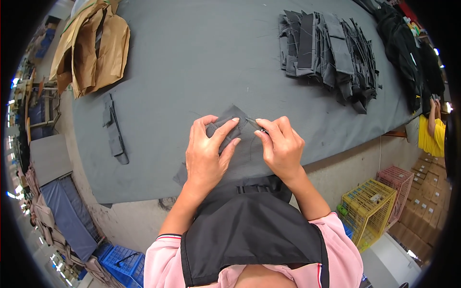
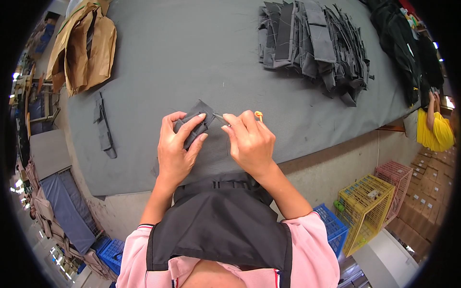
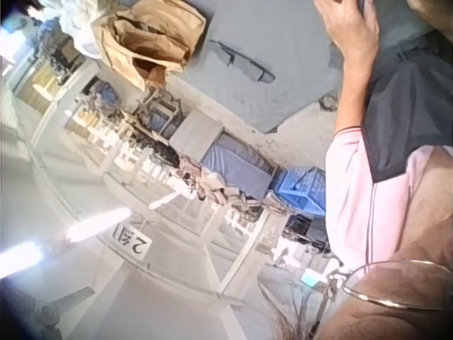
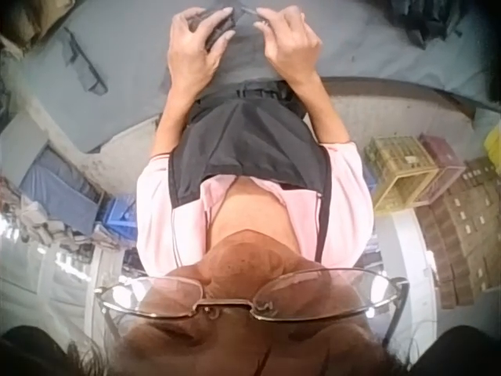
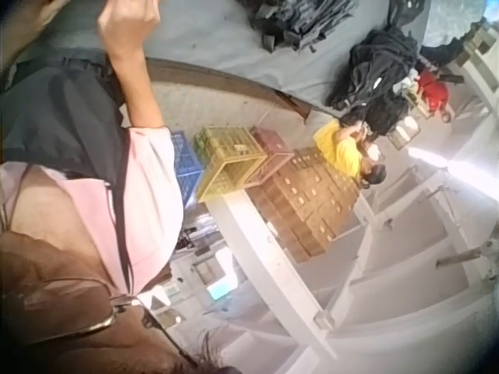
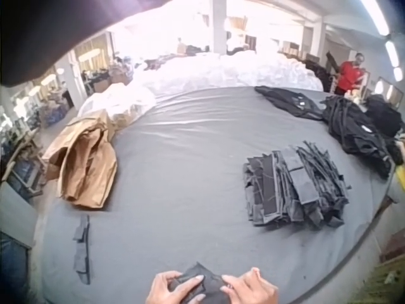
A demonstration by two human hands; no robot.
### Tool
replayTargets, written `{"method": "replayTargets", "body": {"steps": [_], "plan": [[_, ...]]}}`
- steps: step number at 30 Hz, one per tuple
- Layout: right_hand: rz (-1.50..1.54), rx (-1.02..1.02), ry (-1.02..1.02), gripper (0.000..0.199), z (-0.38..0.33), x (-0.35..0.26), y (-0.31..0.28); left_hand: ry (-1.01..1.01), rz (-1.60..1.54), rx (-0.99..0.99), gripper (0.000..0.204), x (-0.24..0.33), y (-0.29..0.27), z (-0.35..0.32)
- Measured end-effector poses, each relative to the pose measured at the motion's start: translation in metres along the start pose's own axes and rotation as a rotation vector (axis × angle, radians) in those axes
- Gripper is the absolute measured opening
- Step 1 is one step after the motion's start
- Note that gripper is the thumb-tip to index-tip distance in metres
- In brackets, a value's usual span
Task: Manually trimming loose threads from black industrial fabric pieces using small snips.
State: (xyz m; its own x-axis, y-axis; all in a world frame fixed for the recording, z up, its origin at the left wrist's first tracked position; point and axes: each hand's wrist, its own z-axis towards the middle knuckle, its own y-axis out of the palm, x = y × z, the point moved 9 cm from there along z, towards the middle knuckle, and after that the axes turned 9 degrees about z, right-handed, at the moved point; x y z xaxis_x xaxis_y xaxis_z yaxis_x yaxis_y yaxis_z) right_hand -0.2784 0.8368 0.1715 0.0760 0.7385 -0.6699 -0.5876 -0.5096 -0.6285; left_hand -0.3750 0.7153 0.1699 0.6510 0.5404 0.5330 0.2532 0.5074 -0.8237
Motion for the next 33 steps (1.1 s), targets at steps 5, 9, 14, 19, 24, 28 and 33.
{"method": "replayTargets", "body": {"steps": [5,9,14,19,24,28,33], "plan": [[0.667,0.112,0.445,0.017,0.004,0.03,0.006,0.002,0.047,0.012,0.055,0.001,0.005,-0.005],[1.434,-0.046,0.961,0.016,0.001,0.055,0.061,-0.214,-0.808,-0.252,0.066,-0.005,0.038,-0.006],[1.463,-0.157,0.948,0.015,0.009,0.048,0.081,-0.587,-1.321,-0.676,0.049,-0.016,0.083,-0.033],[0.453,0.079,0.256,0.028,0.0,0.024,0.018,-0.758,-1.271,-0.526,0.049,-0.033,0.08,-0.038],[0.054,-0.054,-0.089,0.032,-0.001,-0.005,0.014,-0.718,-1.274,-0.542,0.057,-0.022,0.075,-0.034],[0.081,-0.043,-0.117,0.031,0.002,-0.008,0.018,-0.711,-1.247,-0.513,0.062,-0.023,0.071,-0.031],[0.157,-0.01,-0.052,0.024,-0.002,-0.003,0.016,-0.68,-1.272,-0.555,0.072,-0.02,0.069,-0.032]]}}
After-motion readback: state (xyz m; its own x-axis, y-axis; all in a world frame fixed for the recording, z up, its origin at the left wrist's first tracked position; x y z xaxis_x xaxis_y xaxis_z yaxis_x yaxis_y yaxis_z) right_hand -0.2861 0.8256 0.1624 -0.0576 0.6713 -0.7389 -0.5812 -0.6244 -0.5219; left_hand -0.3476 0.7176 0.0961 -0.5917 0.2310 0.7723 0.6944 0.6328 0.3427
